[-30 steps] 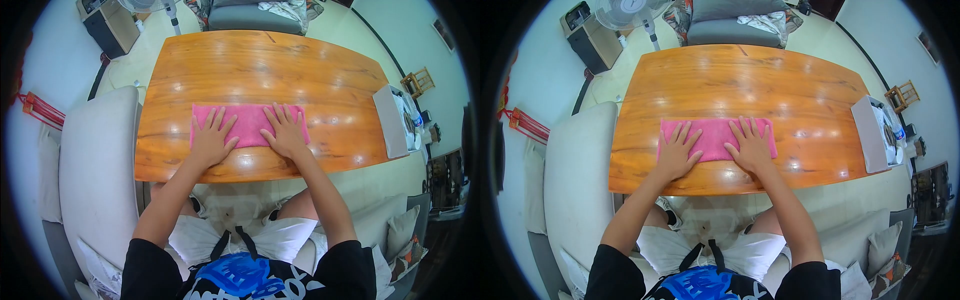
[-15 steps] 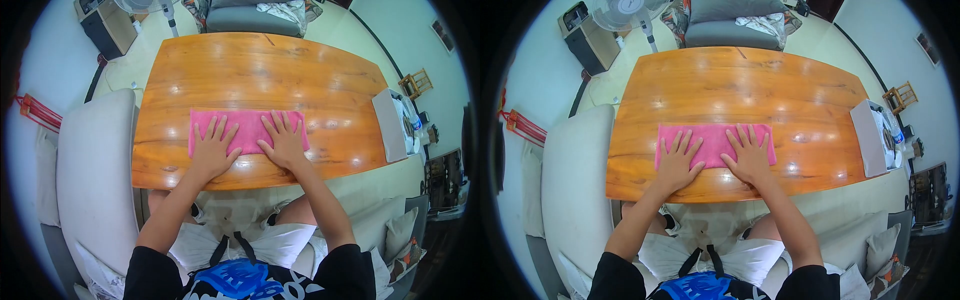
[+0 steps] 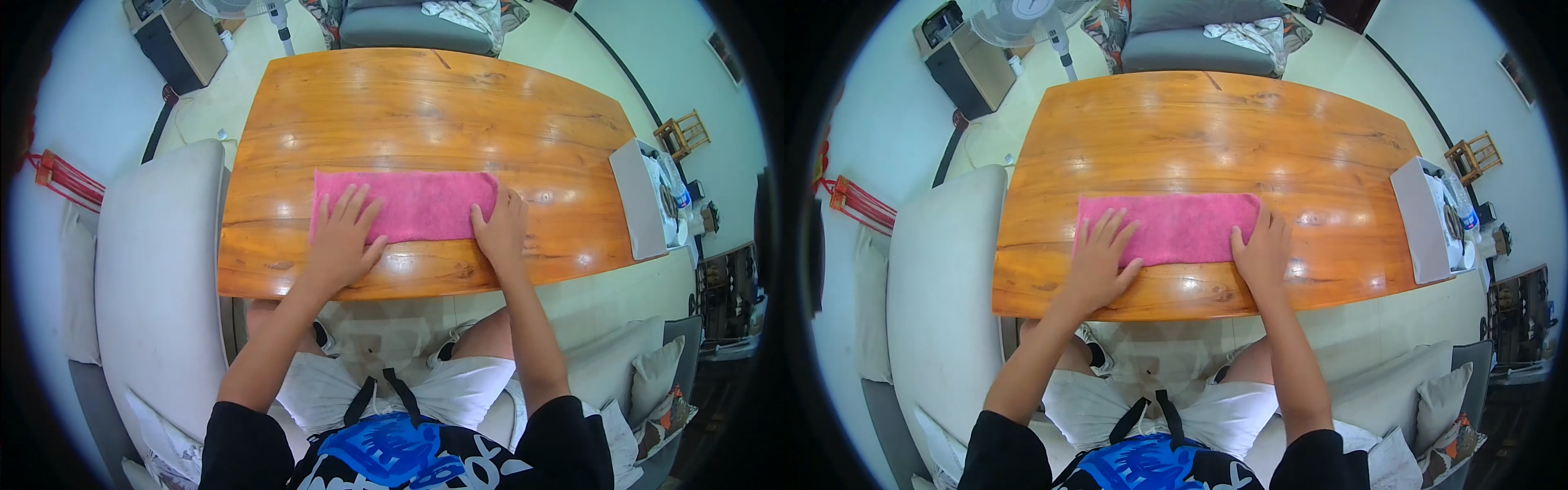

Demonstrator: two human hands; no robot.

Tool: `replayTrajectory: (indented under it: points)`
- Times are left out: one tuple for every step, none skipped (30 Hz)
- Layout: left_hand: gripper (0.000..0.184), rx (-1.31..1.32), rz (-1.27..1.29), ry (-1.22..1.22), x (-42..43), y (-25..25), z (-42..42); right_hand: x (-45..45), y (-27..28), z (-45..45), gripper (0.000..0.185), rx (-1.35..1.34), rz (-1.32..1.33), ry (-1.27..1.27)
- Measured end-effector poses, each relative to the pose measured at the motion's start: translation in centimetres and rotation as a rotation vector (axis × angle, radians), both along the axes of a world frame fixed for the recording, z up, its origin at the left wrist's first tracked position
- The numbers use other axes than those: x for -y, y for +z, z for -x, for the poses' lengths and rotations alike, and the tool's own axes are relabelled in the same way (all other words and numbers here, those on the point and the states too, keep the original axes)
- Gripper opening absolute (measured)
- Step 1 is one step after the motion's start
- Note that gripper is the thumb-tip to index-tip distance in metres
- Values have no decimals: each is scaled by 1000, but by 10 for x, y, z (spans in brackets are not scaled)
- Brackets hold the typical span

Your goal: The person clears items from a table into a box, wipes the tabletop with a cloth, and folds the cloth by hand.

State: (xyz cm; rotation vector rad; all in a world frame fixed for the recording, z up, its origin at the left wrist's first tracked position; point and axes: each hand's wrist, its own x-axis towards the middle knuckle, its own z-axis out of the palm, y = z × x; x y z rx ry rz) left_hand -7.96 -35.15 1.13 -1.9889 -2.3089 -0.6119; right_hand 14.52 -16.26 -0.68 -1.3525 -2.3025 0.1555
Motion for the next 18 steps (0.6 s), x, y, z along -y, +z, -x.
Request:
replayTrajectory:
  points:
    - [62, 8, -19, -24, -4, 2, -6, 1, 12, 3, 64, 11, 63, -19]
    - [58, 25, -63, -34, -8, 2, -11, 2, 20, 6, 62, 22, 123, -39]
    - [55, 45, -107, -47, -12, -1, -16, 1, 19, 10, 59, -11, 121, -23]
    - [52, 65, -151, -61, -15, -3, -19, 0, 13, 14, 56, -43, 119, -7]
    - [51, 85, -173, -60, -16, -2, -20, -2, 11, 17, 53, -75, 114, 14]
    - [49, 104, -194, -55, -15, -2, -20, -4, 14, 20, 53, -135, 119, 36]
    - [48, 122, -213, -48, -12, -1, -20, -4, 18, 22, 52, -195, 126, 61]
    - [46, 140, -232, -27, -9, -1, -17, -4, 22, 27, 52, -257, 135, 87]
    - [45, 158, -251, -7, -5, 0, -13, -3, 29, 32, 53, -272, 103, 138]
    - [43, 176, -270, 15, -1, 0, -9, 0, 38, 39, 55, -288, 71, 190]
    - [42, 196, -316, 62, 2, -1, -5, 2, 47, 48, 56, -304, 39, 244]
    - [40, 216, -361, 108, 5, -4, 1, 6, 51, 64, 56, -359, 91, 338]
    - [38, 235, -405, 153, 8, -7, 6, 15, 56, 82, 56, -413, 142, 430]
    - [36, 360, -458, 227, 9, -8, 12, 33, 72, 97, 52, -529, 365, 483]
    - [34, 486, -511, 301, 11, -10, 19, 55, 97, 112, 49, -640, 590, 532]
    - [33, 612, -565, 376, 12, -11, 25, 66, 110, 119, 46, -747, 818, 579]
    - [32, 672, -623, 399, 15, -14, 30, 64, 106, 121, 46, -778, 793, 558]
    - [32, 731, -684, 422, 19, -17, 36, 57, 96, 123, 46, -809, 768, 540]
